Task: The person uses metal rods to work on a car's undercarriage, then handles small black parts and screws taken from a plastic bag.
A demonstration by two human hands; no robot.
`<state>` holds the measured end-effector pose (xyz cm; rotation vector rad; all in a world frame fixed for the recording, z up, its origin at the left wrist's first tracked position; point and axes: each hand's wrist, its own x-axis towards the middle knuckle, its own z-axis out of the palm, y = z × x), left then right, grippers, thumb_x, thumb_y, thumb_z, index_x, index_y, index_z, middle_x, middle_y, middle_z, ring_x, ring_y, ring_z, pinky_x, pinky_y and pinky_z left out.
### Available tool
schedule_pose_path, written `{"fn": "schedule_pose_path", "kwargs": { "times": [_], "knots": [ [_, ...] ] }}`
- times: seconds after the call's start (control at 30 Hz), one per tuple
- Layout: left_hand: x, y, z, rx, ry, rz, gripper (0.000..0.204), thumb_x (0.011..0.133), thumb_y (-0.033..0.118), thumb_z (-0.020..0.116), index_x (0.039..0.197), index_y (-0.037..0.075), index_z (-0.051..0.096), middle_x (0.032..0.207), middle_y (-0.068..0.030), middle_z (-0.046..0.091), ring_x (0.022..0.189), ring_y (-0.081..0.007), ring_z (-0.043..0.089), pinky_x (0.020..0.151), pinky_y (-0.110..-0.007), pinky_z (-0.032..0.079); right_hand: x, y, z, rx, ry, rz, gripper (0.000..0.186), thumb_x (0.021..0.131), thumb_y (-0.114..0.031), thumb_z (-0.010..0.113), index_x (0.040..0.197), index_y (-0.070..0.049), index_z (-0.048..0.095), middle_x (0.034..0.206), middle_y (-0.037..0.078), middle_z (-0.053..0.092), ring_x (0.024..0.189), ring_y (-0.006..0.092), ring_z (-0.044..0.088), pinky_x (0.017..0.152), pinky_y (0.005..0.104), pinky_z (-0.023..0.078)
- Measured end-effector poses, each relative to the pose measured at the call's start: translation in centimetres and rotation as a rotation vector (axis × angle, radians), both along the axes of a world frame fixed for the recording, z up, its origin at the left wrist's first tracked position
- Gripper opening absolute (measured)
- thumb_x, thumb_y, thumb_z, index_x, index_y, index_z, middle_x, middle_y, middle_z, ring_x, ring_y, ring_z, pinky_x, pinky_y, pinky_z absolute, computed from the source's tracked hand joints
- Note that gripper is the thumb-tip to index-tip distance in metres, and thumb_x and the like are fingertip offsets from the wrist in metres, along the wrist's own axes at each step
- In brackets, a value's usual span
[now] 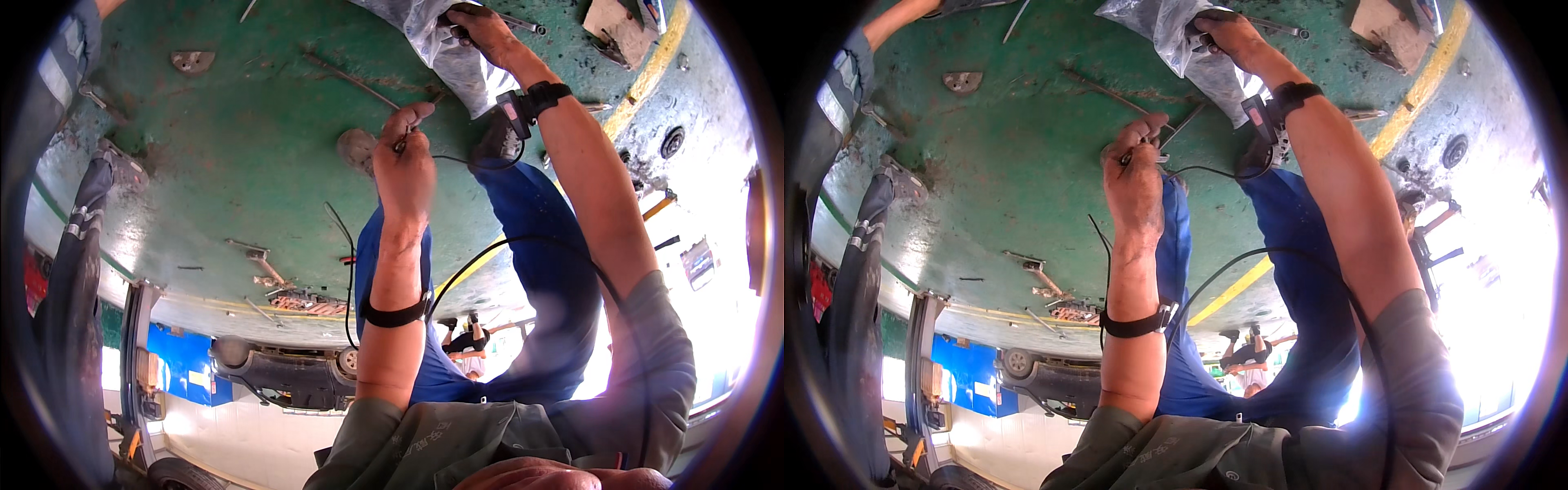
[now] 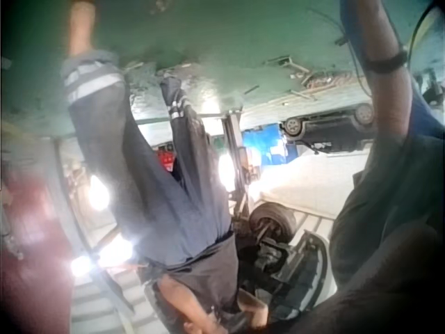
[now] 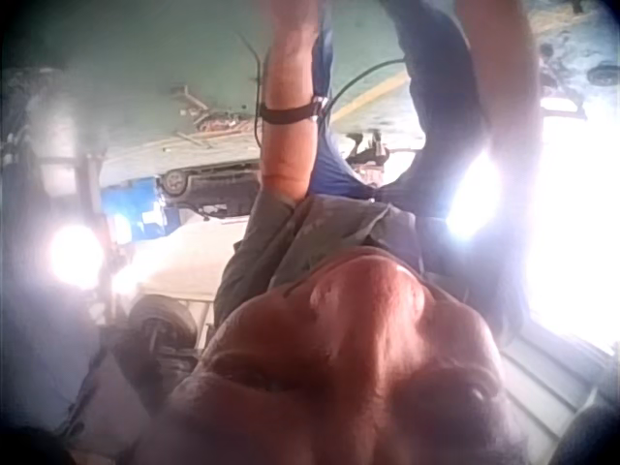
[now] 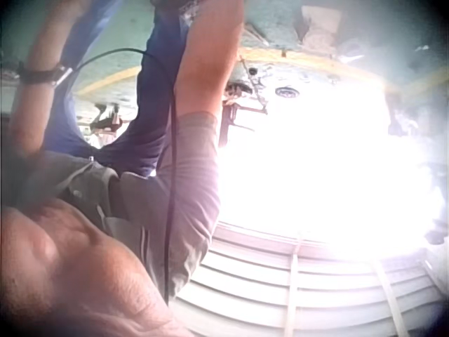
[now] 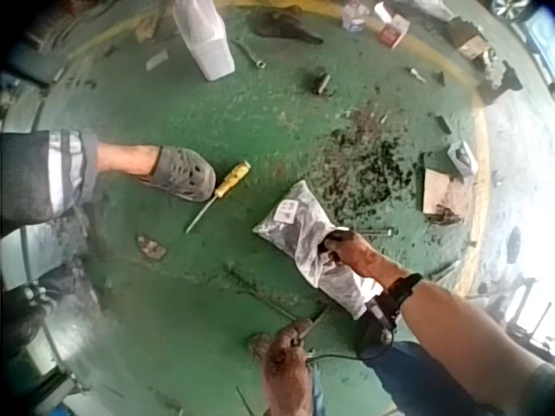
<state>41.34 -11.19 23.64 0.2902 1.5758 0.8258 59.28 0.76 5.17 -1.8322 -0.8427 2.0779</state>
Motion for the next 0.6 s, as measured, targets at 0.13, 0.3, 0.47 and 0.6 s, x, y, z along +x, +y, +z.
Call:
{"fn": "schedule_pose_path", "kwargs": {
  "times": [0.13, 0.3, 0.47, 0.6],
  "knots": [
    [0.4, -0.2, -0.1, -0.097, -0.084, 0.029, 0.027, 0.095, 0.000, 0.040, 0.105, -0.001, 0.064, 0.098, -0.0069, 0.064, 0.093, -0.0112, 0.059, 0.083, -0.022, 0.045, 1.4, -0.5, 0.1, -0.054, 0.094, -0.067, 0.025, 0.098, -0.023, 0.056, 0.107, -0.003, 0.067, 0.093, 0.002, 0.068, 0.072, 0.0082, 0.056, 0.061, 0.0229, 0.045],
    [0.3, 0.8, 1.1, -0.135, -0.036, -0.001, 0.020, 0.097, 0.007, 0.049, 0.105, -0.003, 0.064, 0.086, -0.0037, 0.063, 0.068, -0.0048, 0.050, 0.060, -0.019, 0.040, 1.5, -2.0, 6.3, -0.219, 0.344, -0.194, 0.034, 0.101, -0.028, 0.050, 0.117, 0.000, 0.062, 0.101, 0.005, 0.067, 0.083, 0.0106, 0.060, 0.068, 0.0232, 0.046],
    [1.5, 1.0, 1.0, 0.099, 0.200, -0.070, 0.018, 0.096, 0.009, 0.061, 0.110, -0.003, 0.063, 0.085, -0.0011, 0.061, 0.070, -0.0049, 0.052, 0.058, -0.021, 0.040, 1.4, -2.9, 12.4, -0.281, 0.585, -0.166, 0.044, 0.101, -0.026, 0.040, 0.127, 0.005, 0.056, 0.116, 0.014, 0.066, 0.102, 0.0224, 0.066, 0.089, 0.0332, 0.052],
    [2.1, 1.9, 2.2, 0.113, 0.377, -0.203, 0.025, 0.088, 0.006, 0.071, 0.112, 0.003, 0.065, 0.090, -0.0026, 0.062, 0.071, -0.0101, 0.057, 0.058, -0.024, 0.044, 0.6, -4.4, 15.4, -0.356, 0.638, -0.205, 0.044, 0.101, -0.025, 0.041, 0.126, 0.008, 0.055, 0.116, 0.016, 0.065, 0.099, 0.0245, 0.066, 0.087, 0.0353, 0.053]
  ]
}}
